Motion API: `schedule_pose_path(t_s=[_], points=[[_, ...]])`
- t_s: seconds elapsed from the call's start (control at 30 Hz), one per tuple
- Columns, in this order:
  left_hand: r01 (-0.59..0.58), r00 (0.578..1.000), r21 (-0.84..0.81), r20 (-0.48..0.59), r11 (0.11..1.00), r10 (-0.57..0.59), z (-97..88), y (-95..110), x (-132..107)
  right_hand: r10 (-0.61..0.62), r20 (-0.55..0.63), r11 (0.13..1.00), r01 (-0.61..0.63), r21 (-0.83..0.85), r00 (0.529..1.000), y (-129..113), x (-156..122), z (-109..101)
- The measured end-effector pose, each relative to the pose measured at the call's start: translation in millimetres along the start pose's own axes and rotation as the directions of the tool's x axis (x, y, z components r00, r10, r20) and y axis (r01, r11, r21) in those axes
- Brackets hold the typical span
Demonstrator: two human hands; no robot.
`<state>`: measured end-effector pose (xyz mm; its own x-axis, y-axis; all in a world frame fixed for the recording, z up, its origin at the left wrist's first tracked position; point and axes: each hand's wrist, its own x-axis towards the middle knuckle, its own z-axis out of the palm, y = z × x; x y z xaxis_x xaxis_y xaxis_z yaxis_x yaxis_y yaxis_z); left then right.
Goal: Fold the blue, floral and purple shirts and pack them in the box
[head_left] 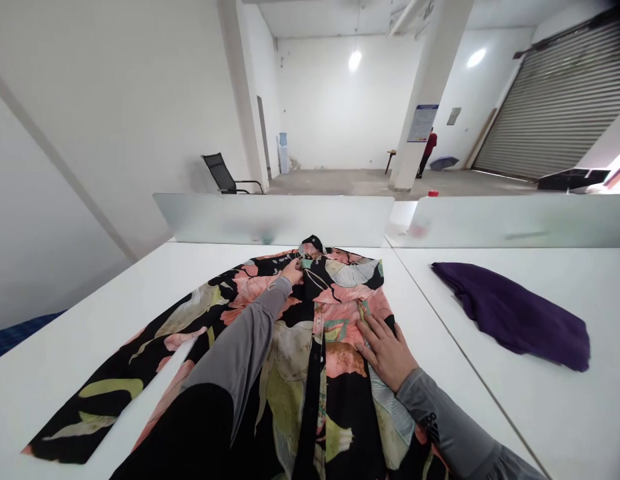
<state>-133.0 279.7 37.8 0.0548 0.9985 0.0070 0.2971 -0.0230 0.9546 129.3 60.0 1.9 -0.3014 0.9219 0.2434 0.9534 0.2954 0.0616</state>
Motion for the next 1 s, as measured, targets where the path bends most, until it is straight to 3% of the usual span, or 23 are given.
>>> schedule_pose_path(t_s=[0.13, 0.33, 0.5, 0.7, 0.87, 1.0], points=[[-0.126, 0.983, 0.135, 0.152, 0.983, 0.105, 1.1, 8.4, 5.1, -0.003, 0.008, 1.0, 0.003, 0.017, 1.0, -1.2, 2.0, -2.5], [-0.305, 0.951, 0.236, 0.117, 0.923, 0.285, -6.3, 38.2, 1.0, -0.011, -0.002, 0.999, 0.011, 0.05, 1.0, -1.3, 3.6, -5.0], [-0.236, 0.968, 0.404, 0.012, 0.884, 0.252, -41.5, 57.9, 9.1, -0.013, -0.022, 0.998, 0.014, 0.059, 1.0, -2.5, 3.5, -5.7], [-0.044, 0.995, 0.606, -0.045, 0.794, 0.089, -85.4, 48.8, 8.3, -0.019, -0.048, 0.999, 0.021, 0.045, 0.999, -1.5, 4.0, -2.8], [-0.018, 0.983, 0.703, -0.116, 0.711, 0.14, -87.9, 34.9, -28.8, -0.025, -0.079, 1.0, 0.026, 0.015, 0.997, 0.8, 4.4, 2.5], [-0.169, 0.953, 0.799, -0.017, 0.577, 0.303, -76.6, 11.3, -83.0, -0.028, -0.093, 1.0, 0.029, 0.007, 0.995, 2.7, 4.8, 6.1]])
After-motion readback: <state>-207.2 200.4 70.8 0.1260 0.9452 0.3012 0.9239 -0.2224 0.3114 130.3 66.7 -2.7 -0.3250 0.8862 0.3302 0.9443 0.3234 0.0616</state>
